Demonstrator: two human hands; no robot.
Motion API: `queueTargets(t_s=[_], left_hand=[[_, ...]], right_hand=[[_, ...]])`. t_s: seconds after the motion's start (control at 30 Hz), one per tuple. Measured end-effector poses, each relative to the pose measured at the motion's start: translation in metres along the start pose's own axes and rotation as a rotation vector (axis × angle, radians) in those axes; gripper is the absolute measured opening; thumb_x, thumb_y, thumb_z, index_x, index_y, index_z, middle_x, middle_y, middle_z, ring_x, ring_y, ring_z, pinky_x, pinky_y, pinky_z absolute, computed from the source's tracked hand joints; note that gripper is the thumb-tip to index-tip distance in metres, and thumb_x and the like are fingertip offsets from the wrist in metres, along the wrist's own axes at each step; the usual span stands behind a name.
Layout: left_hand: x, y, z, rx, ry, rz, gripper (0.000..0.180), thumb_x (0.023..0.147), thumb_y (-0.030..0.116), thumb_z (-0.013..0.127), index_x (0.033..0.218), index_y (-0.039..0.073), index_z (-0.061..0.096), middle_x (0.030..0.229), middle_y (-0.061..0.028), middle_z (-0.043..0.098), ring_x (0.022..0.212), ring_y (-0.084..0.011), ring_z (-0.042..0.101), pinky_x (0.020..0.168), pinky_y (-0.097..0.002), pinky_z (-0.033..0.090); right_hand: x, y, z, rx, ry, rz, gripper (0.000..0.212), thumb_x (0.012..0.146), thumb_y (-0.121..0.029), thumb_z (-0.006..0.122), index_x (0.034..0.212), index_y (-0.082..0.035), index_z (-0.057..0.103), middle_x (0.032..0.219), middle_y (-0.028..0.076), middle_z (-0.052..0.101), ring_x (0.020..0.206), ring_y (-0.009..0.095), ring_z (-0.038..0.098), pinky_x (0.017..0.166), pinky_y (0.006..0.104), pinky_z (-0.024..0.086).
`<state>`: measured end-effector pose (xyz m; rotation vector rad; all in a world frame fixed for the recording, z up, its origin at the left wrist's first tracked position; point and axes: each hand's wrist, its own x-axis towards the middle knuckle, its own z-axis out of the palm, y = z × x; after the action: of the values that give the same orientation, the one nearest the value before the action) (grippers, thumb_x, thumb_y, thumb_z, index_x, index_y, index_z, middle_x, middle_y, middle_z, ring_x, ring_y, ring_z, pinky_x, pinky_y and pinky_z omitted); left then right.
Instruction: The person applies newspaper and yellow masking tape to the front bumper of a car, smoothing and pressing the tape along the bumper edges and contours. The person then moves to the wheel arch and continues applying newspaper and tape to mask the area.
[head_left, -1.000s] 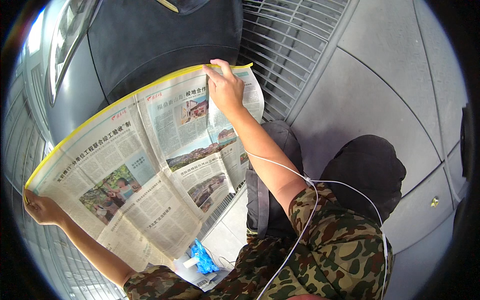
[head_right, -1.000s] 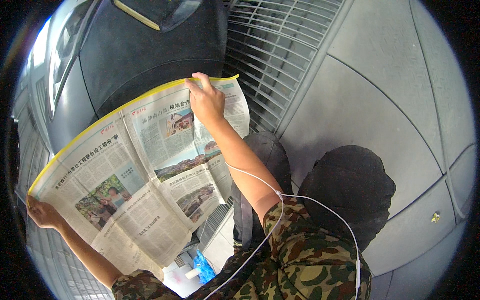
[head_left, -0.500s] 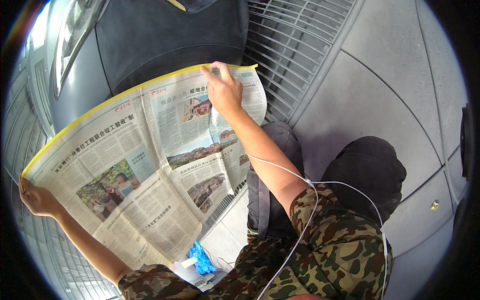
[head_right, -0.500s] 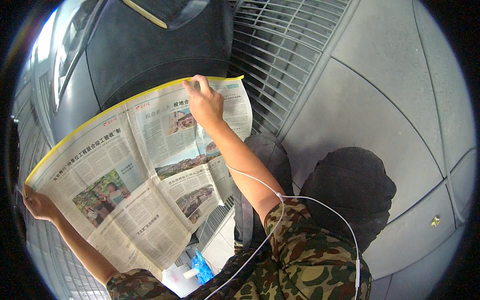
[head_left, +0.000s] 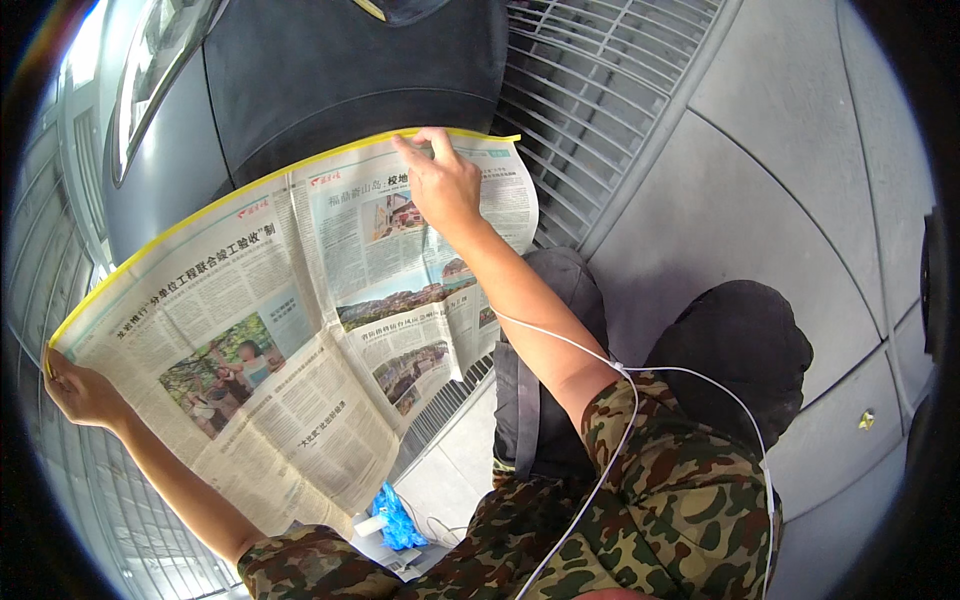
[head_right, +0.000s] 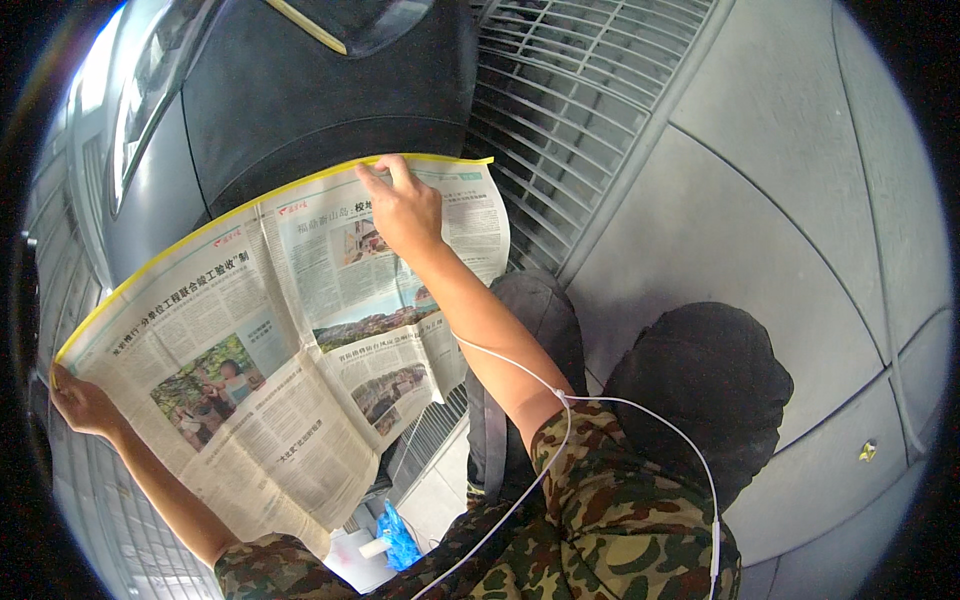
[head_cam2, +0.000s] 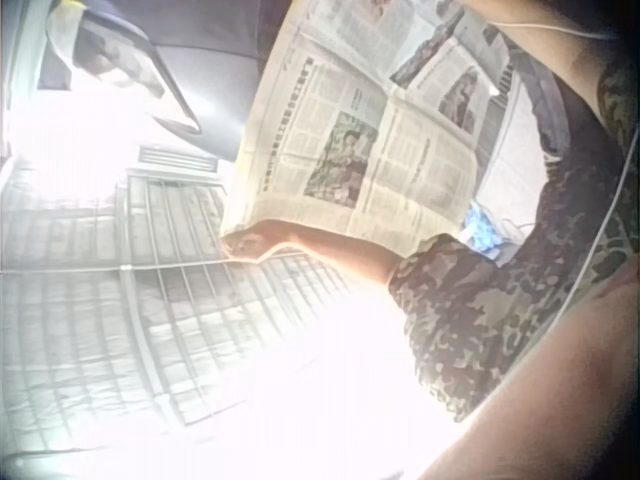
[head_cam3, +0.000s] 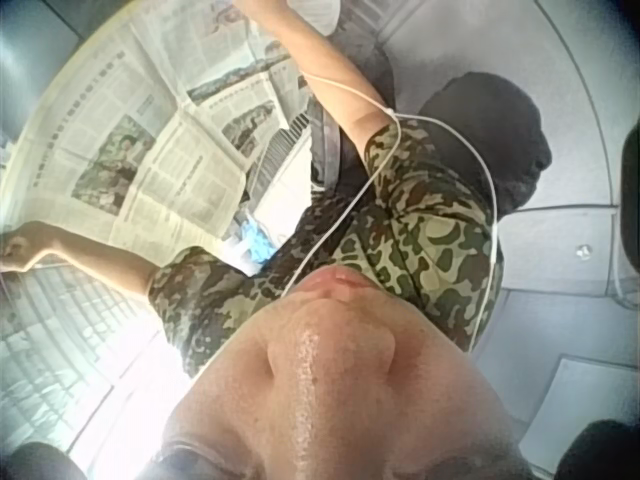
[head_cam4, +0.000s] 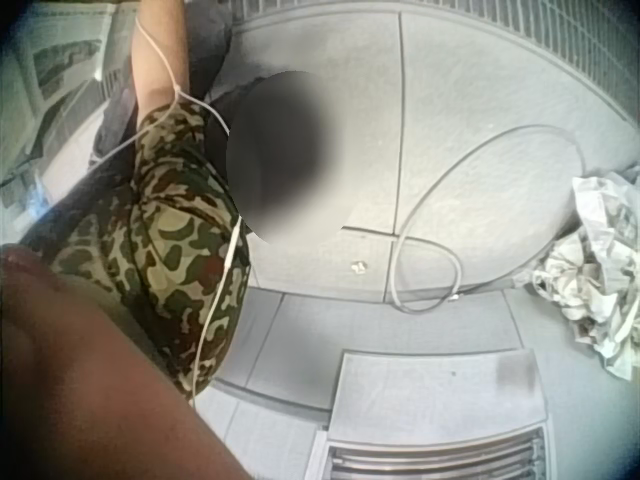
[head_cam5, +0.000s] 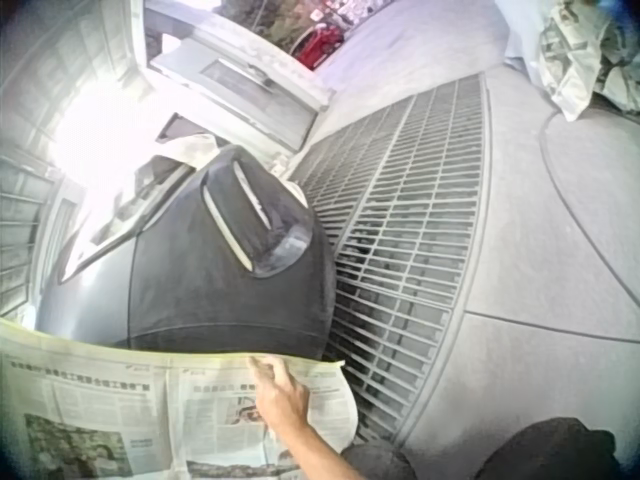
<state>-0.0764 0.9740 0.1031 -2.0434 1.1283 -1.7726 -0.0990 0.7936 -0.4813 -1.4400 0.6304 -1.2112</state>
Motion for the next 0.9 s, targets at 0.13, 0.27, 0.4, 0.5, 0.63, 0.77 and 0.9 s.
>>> queueTargets(t_s=[0.13, 0.27, 0.4, 0.5, 0.63, 0.77, 0.9], left_hand=[[-0.001, 0.012, -0.003, -0.092, -0.033, 0.084, 0.028, 0.110, 0.022, 0.068, 0.123, -0.001, 0.077, 0.116, -0.0076, 0.080, 0.098, -0.0139, 0.076, 0.088, -0.0271, 0.062], [0.000, 0.019, -0.011, -0.038, -0.071, 0.013, 0.028, 0.110, 0.023, 0.069, 0.123, -0.001, 0.077, 0.115, -0.0071, 0.080, 0.098, -0.0136, 0.076, 0.089, -0.0272, 0.062], [0.000, 0.023, -0.015, -0.072, -0.081, -0.001, 0.030, 0.110, 0.026, 0.069, 0.122, 0.000, 0.077, 0.113, -0.0062, 0.081, 0.097, -0.0125, 0.075, 0.087, -0.0271, 0.062], [-0.001, 0.030, -0.018, -0.055, -0.101, -0.032, 0.029, 0.110, 0.028, 0.069, 0.121, 0.003, 0.078, 0.109, -0.0052, 0.081, 0.094, -0.0114, 0.074, 0.083, -0.0271, 0.061], [0.000, 0.042, -0.022, 0.062, -0.149, -0.048, 0.028, 0.110, 0.029, 0.069, 0.120, 0.005, 0.079, 0.106, -0.0044, 0.080, 0.090, -0.0102, 0.072, 0.082, -0.0261, 0.059], [0.000, 0.047, -0.023, 0.077, -0.179, -0.080, 0.031, 0.110, 0.033, 0.069, 0.121, 0.006, 0.080, 0.106, -0.0043, 0.080, 0.089, -0.0094, 0.071, 0.081, -0.0256, 0.059], [-0.002, 0.050, -0.024, 0.123, -0.180, -0.104, 0.032, 0.110, 0.034, 0.069, 0.121, 0.006, 0.080, 0.105, -0.0049, 0.080, 0.089, -0.0099, 0.071, 0.080, -0.0263, 0.059]], right_hand=[[0.005, -0.007, -0.003, 0.024, -0.042, -0.004, 0.046, 0.082, -0.001, 0.076, 0.124, -0.018, 0.082, 0.114, 0.002, 0.067, 0.073, 0.025, 0.073, 0.062, 0.0394, 0.058], [0.008, -0.012, -0.006, 0.036, -0.080, 0.001, 0.047, 0.081, -0.001, 0.077, 0.125, -0.019, 0.082, 0.113, 0.002, 0.067, 0.073, 0.025, 0.072, 0.061, 0.0390, 0.058], [0.010, -0.018, -0.008, 0.061, -0.074, -0.007, 0.046, 0.081, 0.000, 0.077, 0.123, -0.019, 0.082, 0.111, 0.001, 0.067, 0.072, 0.024, 0.072, 0.061, 0.0392, 0.057], [0.014, -0.023, -0.009, 0.087, -0.088, -0.010, 0.045, 0.081, 0.000, 0.076, 0.122, -0.019, 0.083, 0.110, 0.001, 0.067, 0.072, 0.024, 0.071, 0.061, 0.0396, 0.057], [0.021, -0.026, -0.013, 0.104, -0.126, -0.005, 0.045, 0.081, 0.000, 0.076, 0.120, -0.020, 0.083, 0.108, 0.001, 0.066, 0.071, 0.024, 0.071, 0.061, 0.0401, 0.057], [0.026, -0.026, -0.018, 0.117, -0.157, 0.007, 0.044, 0.081, 0.000, 0.076, 0.120, -0.021, 0.084, 0.108, 0.001, 0.065, 0.070, 0.024, 0.070, 0.061, 0.0399, 0.057], [0.031, -0.025, -0.019, 0.116, -0.151, -0.023, 0.043, 0.082, 0.000, 0.076, 0.118, -0.021, 0.084, 0.108, 0.001, 0.065, 0.069, 0.023, 0.070, 0.060, 0.0392, 0.056]])
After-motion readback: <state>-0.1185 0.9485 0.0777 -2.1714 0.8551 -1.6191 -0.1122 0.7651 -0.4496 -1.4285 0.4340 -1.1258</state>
